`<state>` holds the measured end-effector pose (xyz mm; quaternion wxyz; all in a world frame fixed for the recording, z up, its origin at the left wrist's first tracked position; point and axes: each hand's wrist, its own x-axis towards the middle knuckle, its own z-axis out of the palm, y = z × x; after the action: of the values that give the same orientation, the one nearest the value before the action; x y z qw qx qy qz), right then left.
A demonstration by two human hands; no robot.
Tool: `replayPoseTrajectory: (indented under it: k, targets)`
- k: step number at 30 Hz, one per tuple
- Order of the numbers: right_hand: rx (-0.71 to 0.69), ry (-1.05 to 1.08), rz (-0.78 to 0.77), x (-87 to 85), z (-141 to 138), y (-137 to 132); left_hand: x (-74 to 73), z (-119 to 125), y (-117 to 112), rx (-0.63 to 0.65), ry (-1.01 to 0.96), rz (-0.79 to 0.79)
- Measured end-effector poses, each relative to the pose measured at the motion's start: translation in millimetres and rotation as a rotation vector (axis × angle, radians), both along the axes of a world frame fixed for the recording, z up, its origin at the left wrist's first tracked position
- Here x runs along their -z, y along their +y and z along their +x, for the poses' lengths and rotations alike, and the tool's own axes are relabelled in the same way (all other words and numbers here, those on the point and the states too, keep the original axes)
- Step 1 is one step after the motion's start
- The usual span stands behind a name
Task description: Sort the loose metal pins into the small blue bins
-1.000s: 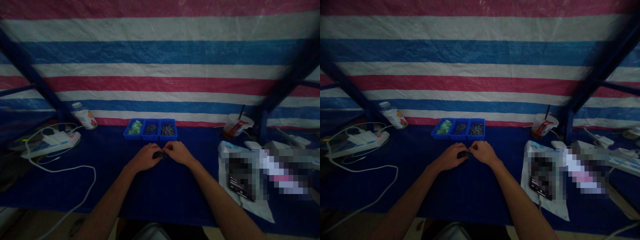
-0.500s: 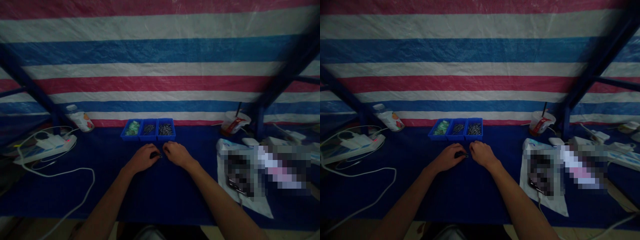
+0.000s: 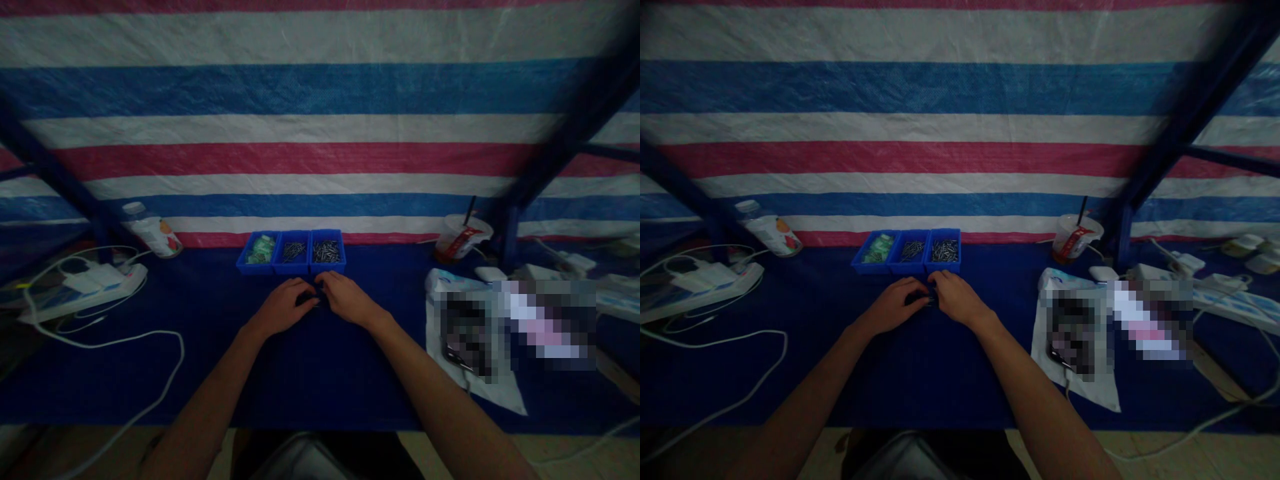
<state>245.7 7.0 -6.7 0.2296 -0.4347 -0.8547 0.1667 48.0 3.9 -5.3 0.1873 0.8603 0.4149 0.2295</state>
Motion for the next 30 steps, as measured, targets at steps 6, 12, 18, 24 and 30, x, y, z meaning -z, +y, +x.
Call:
replayPoseTrajectory:
  k: [6,12,18,24,30]
  targets:
    - [-0.098,0.259,0.028,-1.1,-6,1,-2.3,2,0,-0.055,-0.024,0.053]
    - [-0.139,0.302,0.056,-4.0,-7,-1,-0.5,2,2,-0.073,-0.114,0.048]
    - [-0.015,0.334,0.030,-12.9,-8,-3,-5.4,3,1,-0.085,-0.238,0.033]
    - [0.070,0.396,-0.175,-25.6,-9,-5,-10.9,3,-2,-0.095,-0.293,0.054]
    - [0.096,0.582,-0.308,-22.0,-10,0,-11.1,4,-2,-0.090,-0.311,0.081]
